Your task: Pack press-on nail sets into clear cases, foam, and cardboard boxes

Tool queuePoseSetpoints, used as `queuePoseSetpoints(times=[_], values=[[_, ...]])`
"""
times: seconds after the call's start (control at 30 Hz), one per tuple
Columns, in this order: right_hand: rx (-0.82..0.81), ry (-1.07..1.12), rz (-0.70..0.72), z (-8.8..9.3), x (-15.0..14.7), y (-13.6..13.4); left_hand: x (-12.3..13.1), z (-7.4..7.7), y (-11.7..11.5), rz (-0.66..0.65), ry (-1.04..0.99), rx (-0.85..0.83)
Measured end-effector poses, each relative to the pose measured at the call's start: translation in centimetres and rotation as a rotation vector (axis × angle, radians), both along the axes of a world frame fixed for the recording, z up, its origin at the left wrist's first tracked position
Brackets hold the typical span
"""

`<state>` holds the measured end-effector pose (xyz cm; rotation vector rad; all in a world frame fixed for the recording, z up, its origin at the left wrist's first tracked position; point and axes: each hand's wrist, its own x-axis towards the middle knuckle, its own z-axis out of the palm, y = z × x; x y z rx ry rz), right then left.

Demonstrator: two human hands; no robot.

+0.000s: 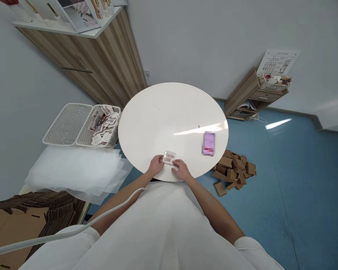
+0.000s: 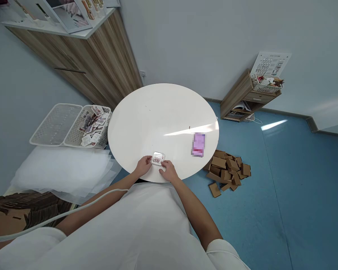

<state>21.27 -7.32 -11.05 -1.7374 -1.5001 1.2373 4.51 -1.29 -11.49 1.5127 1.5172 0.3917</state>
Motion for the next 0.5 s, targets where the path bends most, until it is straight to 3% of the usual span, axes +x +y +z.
queuePoseSetpoints(times=[0.17, 0.3, 0.5], values=[[0.03, -0.071, 0.024, -0.2, -0.5, -0.4, -0.5, -0.1, -0.7, -0.017, 0.056, 0.029], [0.041, -0.238, 0.072, 0.1, -1.1, -0.4, -1.0, 0.0, -0.7, -0.12, 0.122, 0.092], [0.205, -0.472, 0.232, 0.7, -1.6, 0.8, -2.1, 0.5, -0.2, -0.458, 0.173, 0.349]])
